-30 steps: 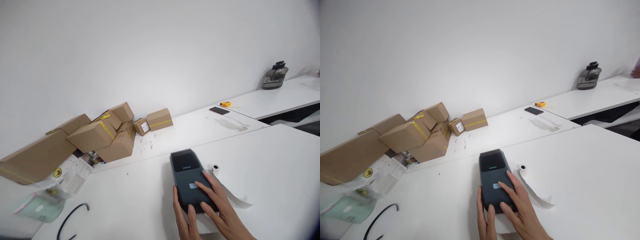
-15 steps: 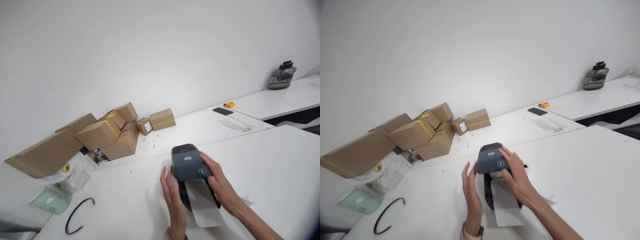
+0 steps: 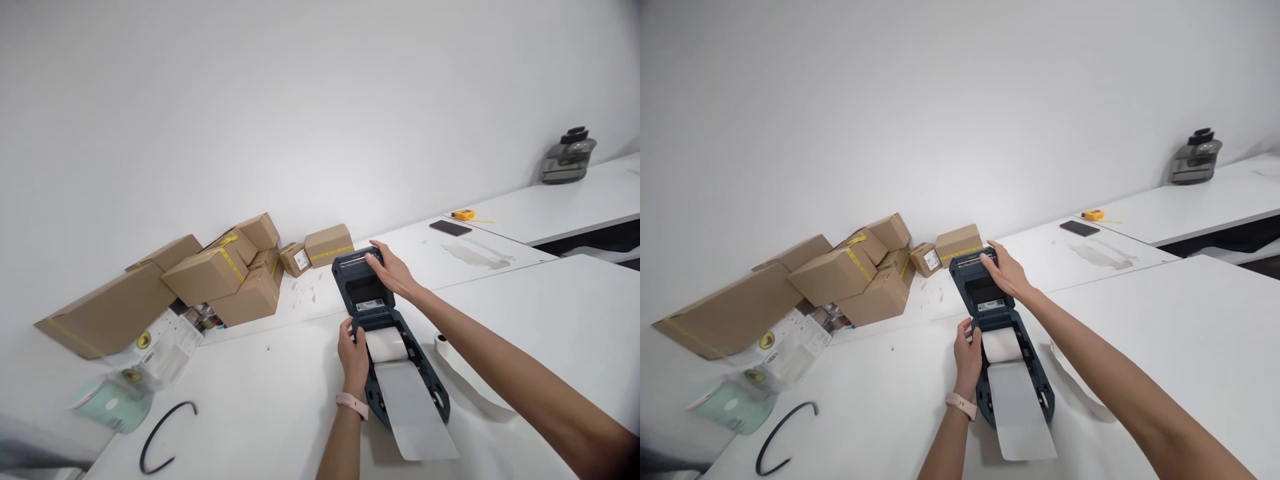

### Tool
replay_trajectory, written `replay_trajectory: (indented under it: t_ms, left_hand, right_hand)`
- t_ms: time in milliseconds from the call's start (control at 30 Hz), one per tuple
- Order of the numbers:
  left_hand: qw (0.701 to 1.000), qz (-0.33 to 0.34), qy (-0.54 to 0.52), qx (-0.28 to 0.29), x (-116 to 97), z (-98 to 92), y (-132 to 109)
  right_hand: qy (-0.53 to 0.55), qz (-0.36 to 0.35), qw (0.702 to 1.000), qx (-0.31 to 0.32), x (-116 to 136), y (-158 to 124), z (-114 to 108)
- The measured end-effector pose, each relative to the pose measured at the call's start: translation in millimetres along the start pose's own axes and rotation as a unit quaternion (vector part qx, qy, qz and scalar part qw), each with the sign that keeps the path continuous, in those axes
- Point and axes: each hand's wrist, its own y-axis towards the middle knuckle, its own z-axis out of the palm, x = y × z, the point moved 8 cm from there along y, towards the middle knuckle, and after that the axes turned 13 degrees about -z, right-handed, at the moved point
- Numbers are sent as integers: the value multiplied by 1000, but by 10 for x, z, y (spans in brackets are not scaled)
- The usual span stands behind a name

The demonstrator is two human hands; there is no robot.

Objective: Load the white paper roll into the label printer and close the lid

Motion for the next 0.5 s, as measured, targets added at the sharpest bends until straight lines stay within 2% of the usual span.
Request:
replay_trajectory:
  t_ms: [100, 167, 233, 300, 333, 367, 400, 433, 500]
  left_hand:
    - [1000, 10, 19, -6, -16, 1, -9]
    - [999, 14, 29, -8, -22, 0, -4]
    - [999, 14, 36, -10, -20, 2, 2]
    - [999, 13, 44, -13, -15, 3, 3]
    - [999, 11, 49, -17, -10, 0, 2]
    - [998, 5, 56, -21, -2, -5, 1]
    - [998, -3, 63, -26, 8, -12, -1]
    - [997, -12, 72, -30, 19, -20, -4]
    - [995, -30, 90, -35, 31, -34, -11]
  right_hand:
    - [3, 1, 999, 41, -87, 30, 2]
    - [-5, -9, 998, 54, -57, 8, -22]
    - [-37, -50, 998, 12, 72, -69, -120]
    - [-72, -112, 989, -63, 263, -246, -240]
    - [-81, -141, 984, -79, 344, -364, -255]
    - [-82, -162, 981, -62, 395, -480, -211]
    - [-78, -172, 982, -11, 407, -588, -108]
    - [-74, -172, 980, 67, 380, -694, 39]
    - [-74, -144, 954, 254, 231, -920, 372]
